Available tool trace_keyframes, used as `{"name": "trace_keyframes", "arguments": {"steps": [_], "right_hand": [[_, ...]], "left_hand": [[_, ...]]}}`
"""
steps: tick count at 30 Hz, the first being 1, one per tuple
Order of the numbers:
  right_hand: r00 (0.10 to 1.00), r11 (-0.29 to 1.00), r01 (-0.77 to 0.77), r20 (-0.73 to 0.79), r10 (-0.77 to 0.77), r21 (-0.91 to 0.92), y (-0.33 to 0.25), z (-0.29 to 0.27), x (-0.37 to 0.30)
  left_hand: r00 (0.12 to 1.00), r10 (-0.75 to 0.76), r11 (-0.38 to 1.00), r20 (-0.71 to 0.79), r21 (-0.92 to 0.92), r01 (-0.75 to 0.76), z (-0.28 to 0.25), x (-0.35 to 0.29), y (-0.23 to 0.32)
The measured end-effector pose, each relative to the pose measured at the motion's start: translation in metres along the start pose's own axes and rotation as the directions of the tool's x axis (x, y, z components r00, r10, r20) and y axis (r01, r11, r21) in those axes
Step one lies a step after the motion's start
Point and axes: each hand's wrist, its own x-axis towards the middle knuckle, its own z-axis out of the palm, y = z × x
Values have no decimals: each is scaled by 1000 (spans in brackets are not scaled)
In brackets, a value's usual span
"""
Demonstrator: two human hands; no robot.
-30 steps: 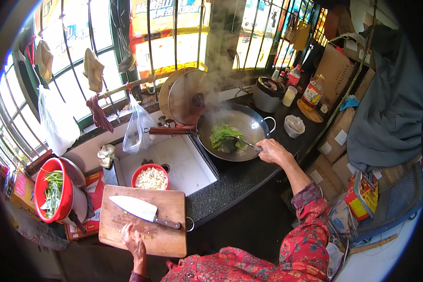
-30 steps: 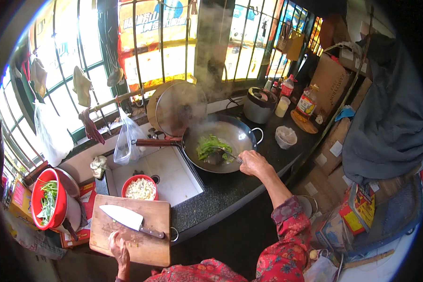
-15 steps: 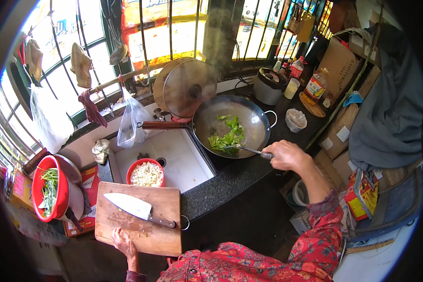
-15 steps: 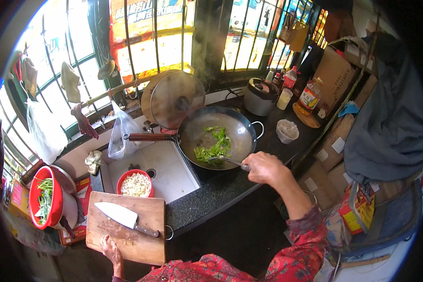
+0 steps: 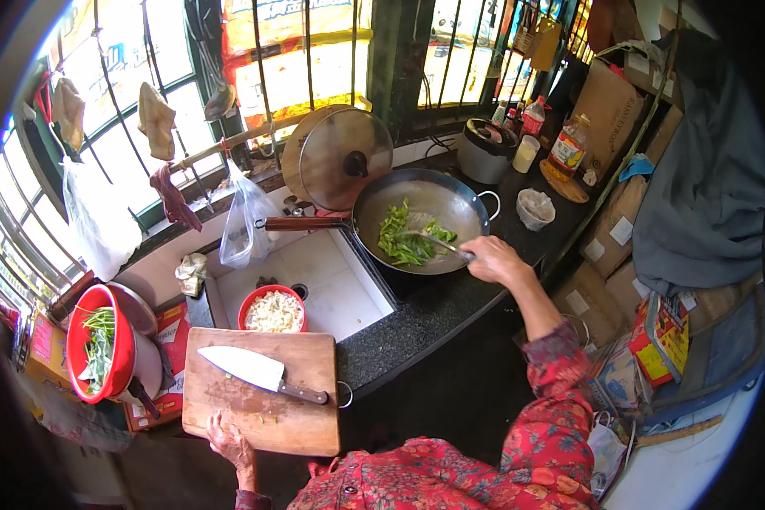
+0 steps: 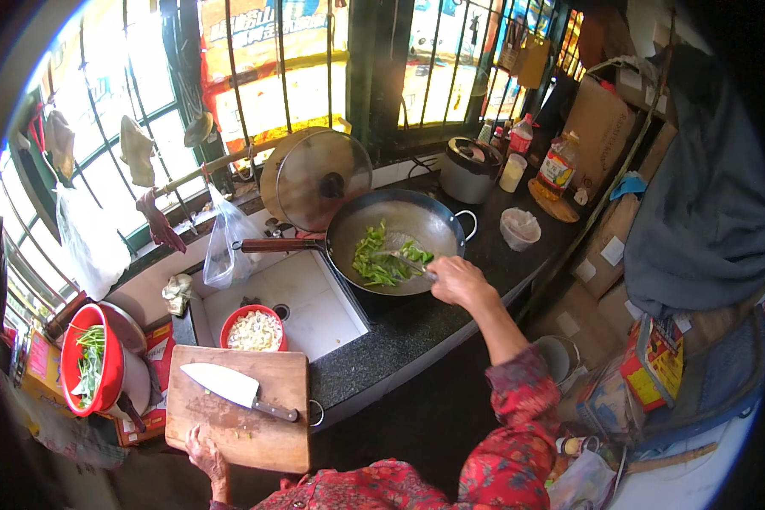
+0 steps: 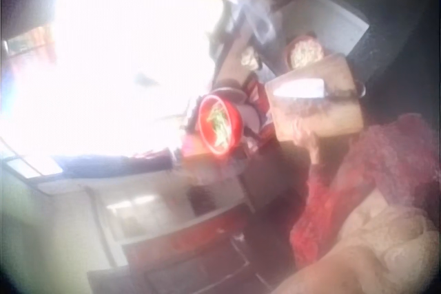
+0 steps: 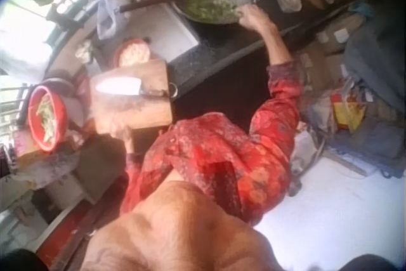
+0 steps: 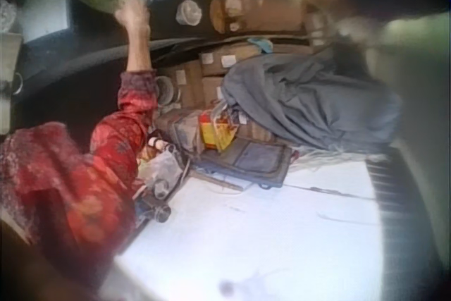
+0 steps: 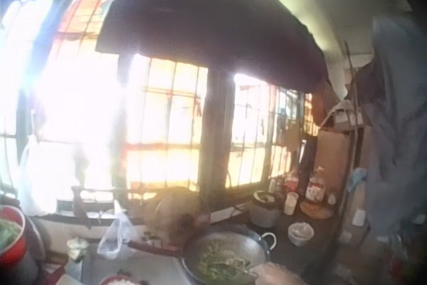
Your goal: The person slices green bell peppers on a wooden cutting board, then transfers them into a hot wok. They stir-fry the peppers, add chopped white vegetables, and continue stirring. The person briefly rinses a red bowl under running water and resumes stirring the vegetables in the wok.
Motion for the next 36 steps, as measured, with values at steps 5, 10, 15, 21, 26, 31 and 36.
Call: {"name": "trace_keyframes", "arguments": {"steps": [5, 10, 15, 21, 26, 31, 36], "right_hand": [[976, 996, 77, 209, -65, -50, -17, -15, -44], [991, 997, -26, -134, 17, -70, -42, 35, -11], [950, 999, -43, -307, 48, 22, -47, 67, 39], [992, 987, -7, -129, -13, -159, -16, 25, 11], [996, 976, -86, -22, 83, -200, -4, -11, -37], [970, 958, -197, -185, 160, -208, -14, 19, -17], [938, 990, -143, -319, 139, 11, -11, 45, 32]], "left_hand": [[996, -58, 998, -62, 15, 59, -5, -13, -16], [995, -34, 999, -97, -9, 33, -9, -17, -27], [982, 145, 984, -124, 121, -130, -31, -34, -42], [999, 31, 999, -35, -35, -32, -40, -51, -49], [997, -1, 996, -83, -91, -6, -25, -57, -52], [968, -251, 907, -6, -351, 233, -4, -43, -56], [954, -292, 825, 66, -488, 286, 4, -30, -64]]}}
